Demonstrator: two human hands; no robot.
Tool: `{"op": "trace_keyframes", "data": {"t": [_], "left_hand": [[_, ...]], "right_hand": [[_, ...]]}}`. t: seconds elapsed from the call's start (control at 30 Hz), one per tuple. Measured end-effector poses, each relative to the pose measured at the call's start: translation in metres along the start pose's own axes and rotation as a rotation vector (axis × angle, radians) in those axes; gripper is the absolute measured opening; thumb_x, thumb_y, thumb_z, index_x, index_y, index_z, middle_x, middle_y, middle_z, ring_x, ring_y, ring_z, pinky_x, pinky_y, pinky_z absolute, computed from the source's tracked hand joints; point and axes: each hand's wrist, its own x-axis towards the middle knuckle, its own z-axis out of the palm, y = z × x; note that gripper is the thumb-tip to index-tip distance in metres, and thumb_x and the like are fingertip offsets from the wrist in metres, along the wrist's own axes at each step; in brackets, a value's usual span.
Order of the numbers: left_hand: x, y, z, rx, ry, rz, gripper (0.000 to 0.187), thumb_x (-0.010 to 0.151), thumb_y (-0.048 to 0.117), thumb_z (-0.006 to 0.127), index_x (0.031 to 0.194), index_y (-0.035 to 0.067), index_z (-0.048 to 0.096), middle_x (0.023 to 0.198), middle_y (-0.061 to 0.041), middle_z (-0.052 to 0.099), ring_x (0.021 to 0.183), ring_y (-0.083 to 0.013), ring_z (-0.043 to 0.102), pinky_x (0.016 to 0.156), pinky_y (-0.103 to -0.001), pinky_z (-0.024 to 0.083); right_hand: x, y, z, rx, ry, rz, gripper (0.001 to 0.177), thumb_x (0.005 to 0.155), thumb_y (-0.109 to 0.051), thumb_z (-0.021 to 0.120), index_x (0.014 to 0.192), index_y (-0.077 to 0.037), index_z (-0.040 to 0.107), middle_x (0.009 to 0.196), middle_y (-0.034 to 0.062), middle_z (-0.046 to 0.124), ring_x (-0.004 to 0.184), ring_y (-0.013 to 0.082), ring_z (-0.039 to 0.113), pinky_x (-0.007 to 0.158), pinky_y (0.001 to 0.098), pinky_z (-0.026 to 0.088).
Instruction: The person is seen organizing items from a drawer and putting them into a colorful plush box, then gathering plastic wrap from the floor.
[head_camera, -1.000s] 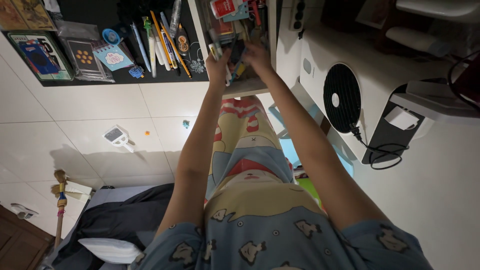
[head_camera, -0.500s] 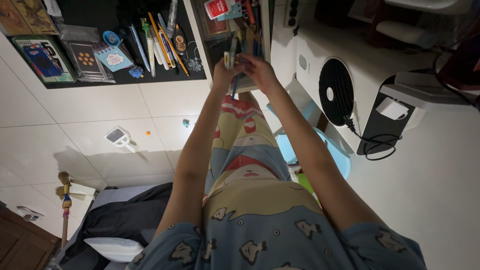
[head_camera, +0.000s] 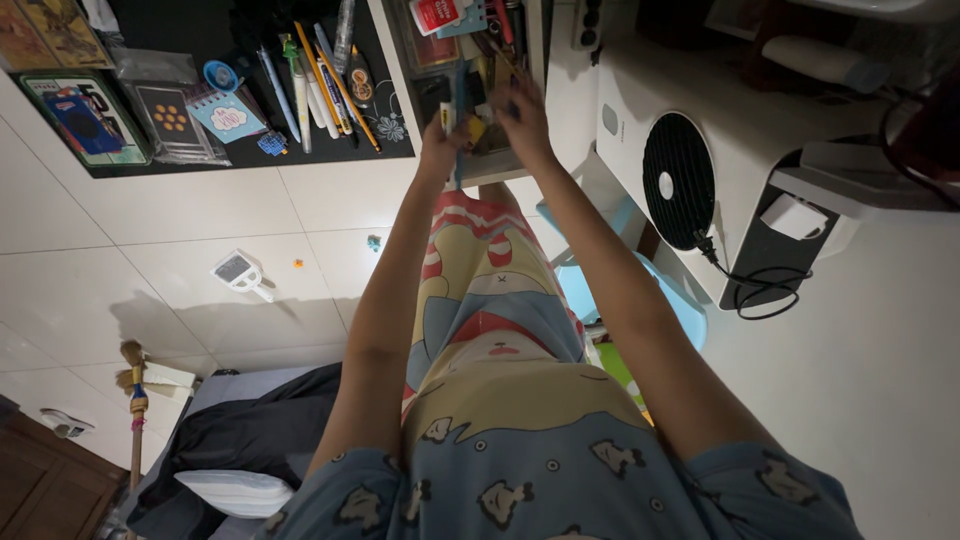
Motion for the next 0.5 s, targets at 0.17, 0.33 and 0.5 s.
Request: {"op": "trace_keyframes", "data": {"t": [0.17,0.33,0.5], "left_hand": [[-0.007,0.053,0.016,-0.166,0.034,-0.032,0.018,0.102,0.003,0.061,0.119,0.002,0.055,0.093,-0.012,0.072,0.072,-0.0209,0.072,0.058,-0.034,0.058],[0.000,0.069,0.022,-0.198,0.120,-0.088,0.025,0.098,0.003,0.063,0.123,0.003,0.058,0.086,-0.009,0.070,0.068,-0.0182,0.071,0.058,-0.033,0.060],[0.006,0.054,0.016,-0.030,0.251,-0.002,0.018,0.096,0.008,0.071,0.113,0.002,0.067,0.080,-0.006,0.068,0.062,-0.0147,0.067,0.052,-0.030,0.057]], "right_hand": [[0.028,0.001,0.017,-0.528,0.029,-0.273,0.054,0.081,-0.009,0.076,0.133,0.002,0.065,0.158,0.0253,0.034,0.146,0.0442,0.034,0.117,0.0456,0.039],[0.032,-0.025,0.038,-0.818,-0.012,-0.199,0.057,0.077,-0.014,0.078,0.128,0.004,0.063,0.151,0.0244,0.042,0.137,0.0455,0.041,0.110,0.0515,0.041],[0.018,0.020,0.047,-0.672,-0.074,0.054,0.043,0.087,-0.023,0.078,0.124,-0.004,0.068,0.129,0.0185,0.058,0.118,0.0369,0.061,0.098,0.0468,0.052]]}}
